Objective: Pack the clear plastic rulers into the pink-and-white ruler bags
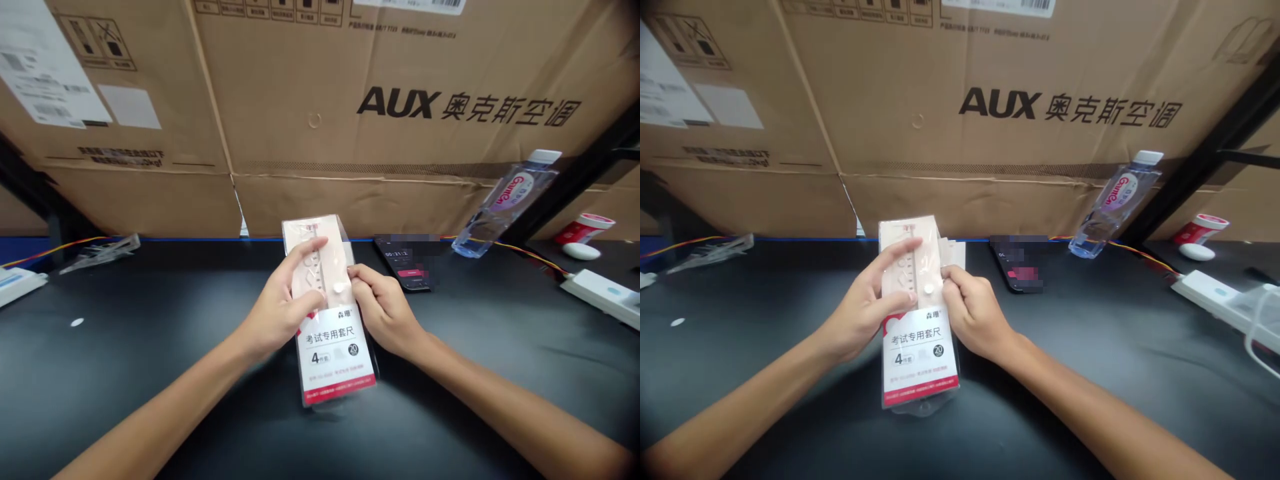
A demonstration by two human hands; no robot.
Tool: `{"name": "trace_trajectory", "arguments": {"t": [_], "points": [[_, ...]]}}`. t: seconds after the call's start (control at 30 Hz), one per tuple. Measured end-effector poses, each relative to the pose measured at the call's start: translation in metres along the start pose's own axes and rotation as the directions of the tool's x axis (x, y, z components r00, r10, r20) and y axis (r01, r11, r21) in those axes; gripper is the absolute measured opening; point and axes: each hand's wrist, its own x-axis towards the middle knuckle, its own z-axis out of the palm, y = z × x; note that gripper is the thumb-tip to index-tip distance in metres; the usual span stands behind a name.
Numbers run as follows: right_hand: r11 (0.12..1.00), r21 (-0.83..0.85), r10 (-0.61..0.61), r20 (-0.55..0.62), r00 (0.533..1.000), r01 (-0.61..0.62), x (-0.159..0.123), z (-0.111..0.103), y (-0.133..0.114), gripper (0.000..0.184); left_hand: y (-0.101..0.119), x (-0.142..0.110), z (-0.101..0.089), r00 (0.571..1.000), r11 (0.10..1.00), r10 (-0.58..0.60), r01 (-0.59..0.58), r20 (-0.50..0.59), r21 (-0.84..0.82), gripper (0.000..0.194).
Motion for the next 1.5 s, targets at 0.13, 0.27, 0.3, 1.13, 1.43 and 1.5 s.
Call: {"name": "trace_trajectory", "arguments": {"t": [0.13,0.27,0.3,1.13,1.43,1.5], "points": [[0.999,0.023,0.026,-0.001,1.000,-0.026,0.005,-0.006,-0.002,0.022,0.000,0.005,-0.005,0.998,0.999,0.035,-0.034,-0.056,0.018,0.066],[0.993,0.117,0.037,-0.034,0.999,-0.033,0.008,-0.008,0.001,0.033,-0.004,0.009,-0.010,0.996,1.000,0.011,-0.012,-0.093,-0.003,0.060],[0.993,0.117,0.032,-0.033,0.999,-0.028,0.008,-0.008,0.001,0.034,-0.005,0.009,-0.011,0.996,1.000,0.004,-0.006,-0.090,-0.019,0.060],[0.917,0.391,0.104,-0.038,0.994,-0.081,0.015,-0.008,0.012,0.024,0.002,0.008,-0.017,0.998,0.986,-0.036,0.044,0.054,-0.163,0.057],[0.875,0.471,0.145,-0.036,0.989,-0.111,0.013,-0.005,0.013,0.017,0.000,0.007,-0.017,0.996,0.986,-0.010,0.025,0.093,-0.166,0.072],[0.912,0.400,0.119,-0.058,0.991,-0.086,0.012,-0.005,0.010,0.012,-0.002,0.007,-0.016,0.993,0.990,0.006,0.011,0.117,-0.138,0.073]]}}
